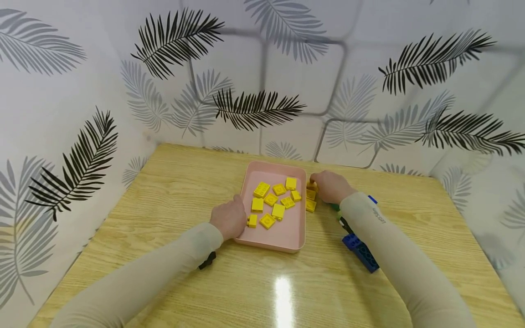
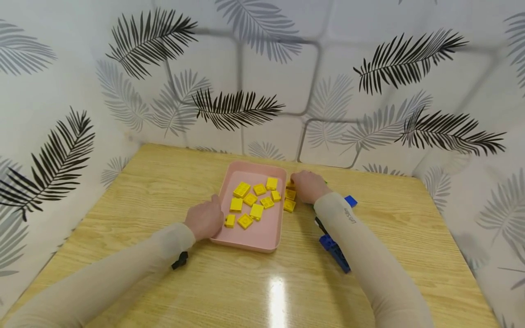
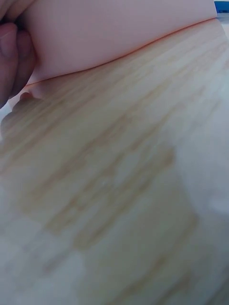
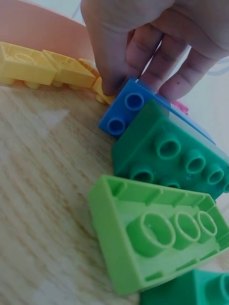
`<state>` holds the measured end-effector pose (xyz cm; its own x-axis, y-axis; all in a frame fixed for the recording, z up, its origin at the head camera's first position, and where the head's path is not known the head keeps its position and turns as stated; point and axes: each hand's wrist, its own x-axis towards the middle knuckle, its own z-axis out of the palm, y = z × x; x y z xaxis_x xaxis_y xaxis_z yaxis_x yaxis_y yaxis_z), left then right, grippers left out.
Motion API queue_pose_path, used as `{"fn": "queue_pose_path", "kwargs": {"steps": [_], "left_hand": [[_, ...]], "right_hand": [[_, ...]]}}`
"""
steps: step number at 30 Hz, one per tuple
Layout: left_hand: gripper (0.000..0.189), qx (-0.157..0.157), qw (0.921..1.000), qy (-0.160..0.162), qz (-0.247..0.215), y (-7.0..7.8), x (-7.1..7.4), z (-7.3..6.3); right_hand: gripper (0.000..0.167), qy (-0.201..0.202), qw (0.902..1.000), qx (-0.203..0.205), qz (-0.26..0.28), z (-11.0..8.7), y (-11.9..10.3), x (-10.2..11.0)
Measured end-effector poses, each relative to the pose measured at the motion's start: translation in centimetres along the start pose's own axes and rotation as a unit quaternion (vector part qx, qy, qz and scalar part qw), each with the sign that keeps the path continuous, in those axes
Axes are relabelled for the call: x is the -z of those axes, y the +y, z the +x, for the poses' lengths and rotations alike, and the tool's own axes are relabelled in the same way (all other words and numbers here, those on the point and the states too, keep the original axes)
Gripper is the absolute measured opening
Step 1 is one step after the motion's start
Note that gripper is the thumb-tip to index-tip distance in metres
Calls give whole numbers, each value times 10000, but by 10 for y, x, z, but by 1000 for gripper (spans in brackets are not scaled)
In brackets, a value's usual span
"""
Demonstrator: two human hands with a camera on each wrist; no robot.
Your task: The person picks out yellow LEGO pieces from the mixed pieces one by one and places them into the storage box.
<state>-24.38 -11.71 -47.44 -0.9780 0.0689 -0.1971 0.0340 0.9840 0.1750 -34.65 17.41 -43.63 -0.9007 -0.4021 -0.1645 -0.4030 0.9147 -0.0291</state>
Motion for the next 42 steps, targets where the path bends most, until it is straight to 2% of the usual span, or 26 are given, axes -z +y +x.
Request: {"fn": "queue_pose_path", "kwargs": {"steps": [7, 12, 21, 25, 30, 38, 42], "left_hand": [[42, -17, 10000, -18, -3, 1, 2, 0], [41, -30, 10000, 24, 35, 1, 1, 0], [35, -77, 10000, 39, 21, 2, 1, -1], [34, -24, 10000, 1, -34, 1, 2, 0], [35, 16, 10000, -41, -60, 1, 2, 0], [36, 60, 9999, -47, -105, 1, -2, 0], [35, 50, 9999, -20, -88, 1, -1, 0]], "right_hand": [[23, -5, 10000, 92, 8, -3, 3, 2], [24, 22, 9999, 98, 111, -4, 5, 2], [24, 592, 9969, 342, 394, -10, 0, 10], [22, 763, 9952, 478, 396, -13, -15, 20], [19, 738, 9926, 811, 520, -20, -39, 31], [21, 589, 9854, 1477, 612, -37, -77, 33], [23, 442, 9847, 1593, 552, -39, -95, 30]]}}
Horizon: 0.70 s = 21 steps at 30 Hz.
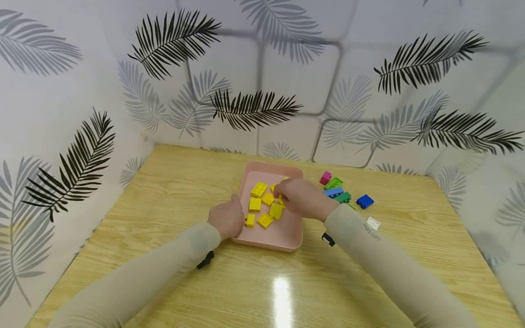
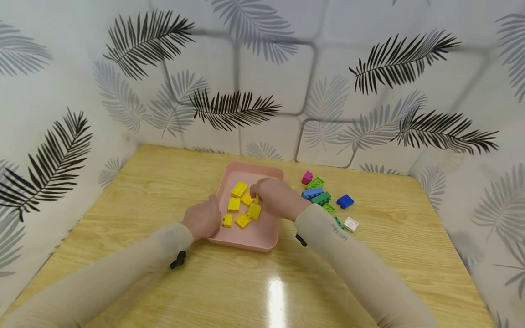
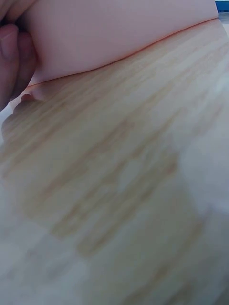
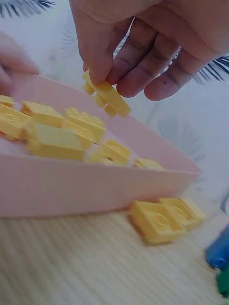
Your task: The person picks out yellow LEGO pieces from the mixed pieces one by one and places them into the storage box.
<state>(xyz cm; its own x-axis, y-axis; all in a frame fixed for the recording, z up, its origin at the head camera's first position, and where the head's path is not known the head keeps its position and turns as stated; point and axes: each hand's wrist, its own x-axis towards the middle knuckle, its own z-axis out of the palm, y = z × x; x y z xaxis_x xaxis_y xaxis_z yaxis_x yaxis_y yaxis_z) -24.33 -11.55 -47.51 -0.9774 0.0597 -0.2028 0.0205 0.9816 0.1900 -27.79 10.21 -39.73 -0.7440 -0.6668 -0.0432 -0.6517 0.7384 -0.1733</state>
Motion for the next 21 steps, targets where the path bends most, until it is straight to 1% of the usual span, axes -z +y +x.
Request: {"fn": "queue_pose_path", "kwargs": {"steps": [5, 10, 14, 16, 21], "left_hand": [[36, 42, 9999, -77, -83, 0, 2, 0], [36, 8, 9999, -97, -131, -2, 2, 1], [39, -30, 9999, -70, -125, -2, 1, 1], [42, -53, 9999, -71, -121, -2, 2, 1], [42, -85, 9999, -61, -121, -4, 3, 0]], "right_hand": [[23, -254, 9995, 47, 175, 10, -14, -9], [22, -470, 9984, 80, 311, 20, -19, -21], [20, -585, 9980, 188, 118, 24, -24, -24], [20, -596, 9979, 235, 34, 25, -25, -24], [22, -569, 9978, 328, -127, 28, -24, -27]]}}
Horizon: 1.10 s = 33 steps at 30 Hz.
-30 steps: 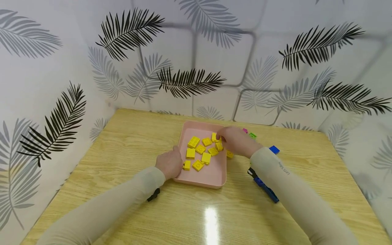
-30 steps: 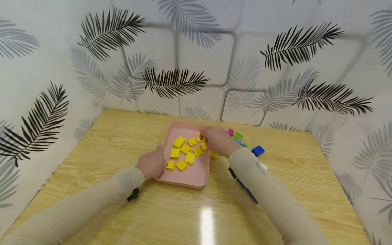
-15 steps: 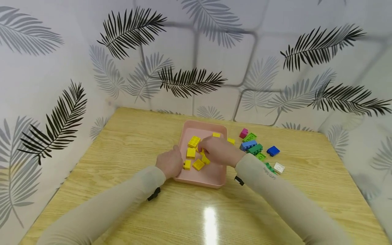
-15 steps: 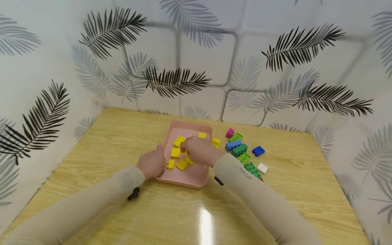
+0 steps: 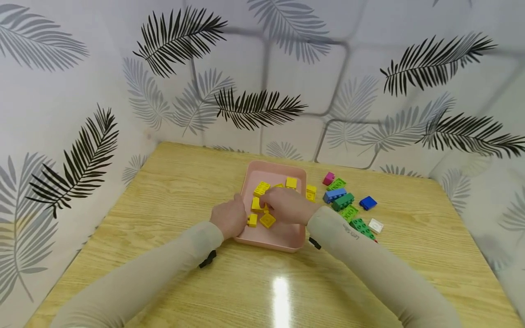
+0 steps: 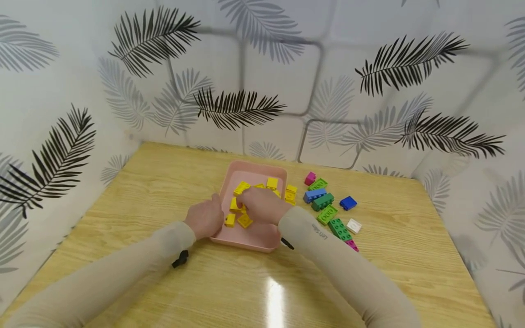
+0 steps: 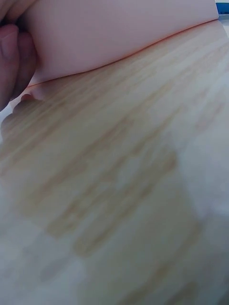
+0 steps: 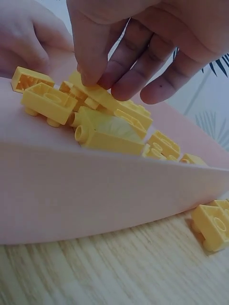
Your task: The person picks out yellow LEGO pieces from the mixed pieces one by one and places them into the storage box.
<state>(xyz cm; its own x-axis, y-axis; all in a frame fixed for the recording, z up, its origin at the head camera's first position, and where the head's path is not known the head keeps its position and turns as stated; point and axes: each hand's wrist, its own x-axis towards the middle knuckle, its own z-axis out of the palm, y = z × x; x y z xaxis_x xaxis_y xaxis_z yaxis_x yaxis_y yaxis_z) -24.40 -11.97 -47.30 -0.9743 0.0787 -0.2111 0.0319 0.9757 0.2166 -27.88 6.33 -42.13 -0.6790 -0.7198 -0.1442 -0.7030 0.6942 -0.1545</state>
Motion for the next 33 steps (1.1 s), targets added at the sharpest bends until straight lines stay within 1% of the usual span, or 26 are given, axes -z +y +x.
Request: {"fn": "queue_pose_path", "kwargs": {"steps": [4, 11, 18, 20, 23, 28, 33], "left_hand": [[39, 46, 10000, 34, 56, 0, 1, -1], [34, 54, 10000, 29, 45, 0, -1, -1], [31, 7, 10000, 49, 61, 0, -1, -1], [32, 1, 10000, 45, 43, 0, -1, -1], [35, 15, 10000, 23, 43, 1, 0, -1], [35, 49, 10000, -3, 50, 3, 1, -2], [39, 98, 9999, -25, 114, 4, 2, -3]], "right_hand": [[23, -32, 10000, 15, -17, -1, 1, 0], [31, -275, 9995, -11, -126, -4, -3, 2], [32, -328, 9983, 8, -479, -5, -5, 1], [32, -288, 9983, 12, -506, -6, -4, 1], [32, -215, 9991, -42, -372, -9, -1, 3], [32, -77, 9992, -278, -261, -22, 10, 18], [30, 379, 9980, -483, -145, -38, 34, 34]]}}
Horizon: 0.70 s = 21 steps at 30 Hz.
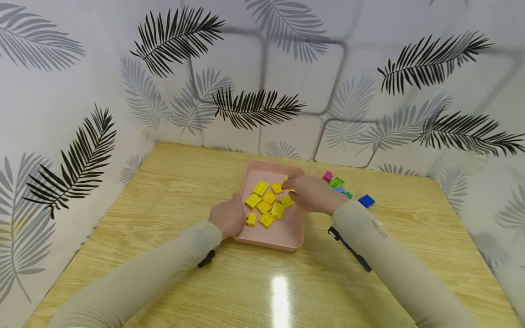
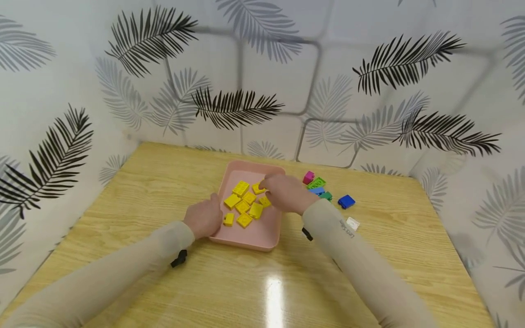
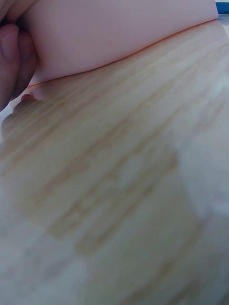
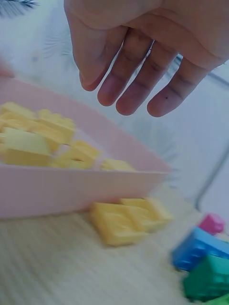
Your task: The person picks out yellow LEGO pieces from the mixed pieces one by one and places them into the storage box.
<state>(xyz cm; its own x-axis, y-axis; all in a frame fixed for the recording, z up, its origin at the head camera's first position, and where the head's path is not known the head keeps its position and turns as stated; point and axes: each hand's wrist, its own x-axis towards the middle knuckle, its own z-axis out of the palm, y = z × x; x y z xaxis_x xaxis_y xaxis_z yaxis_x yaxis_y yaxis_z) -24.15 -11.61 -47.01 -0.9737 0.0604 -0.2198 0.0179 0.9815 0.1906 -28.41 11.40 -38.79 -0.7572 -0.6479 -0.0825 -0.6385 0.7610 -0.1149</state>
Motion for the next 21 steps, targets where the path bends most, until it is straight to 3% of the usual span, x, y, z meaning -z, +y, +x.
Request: {"fn": "queue_pose_path", "kwargs": {"steps": [7, 13, 21], "left_hand": [[36, 37, 10000, 22, -51, 0, 0, 0], [36, -28, 10000, 40, -49, -1, 0, 0], [39, -34, 10000, 8, -59, 0, -1, 1]], "right_hand": [[27, 307, 9989, -353, -30, -14, 37, 6], [28, 129, 9975, -695, -25, -18, 62, -2], [33, -240, 9957, -877, -181, -18, 76, -11]]}}
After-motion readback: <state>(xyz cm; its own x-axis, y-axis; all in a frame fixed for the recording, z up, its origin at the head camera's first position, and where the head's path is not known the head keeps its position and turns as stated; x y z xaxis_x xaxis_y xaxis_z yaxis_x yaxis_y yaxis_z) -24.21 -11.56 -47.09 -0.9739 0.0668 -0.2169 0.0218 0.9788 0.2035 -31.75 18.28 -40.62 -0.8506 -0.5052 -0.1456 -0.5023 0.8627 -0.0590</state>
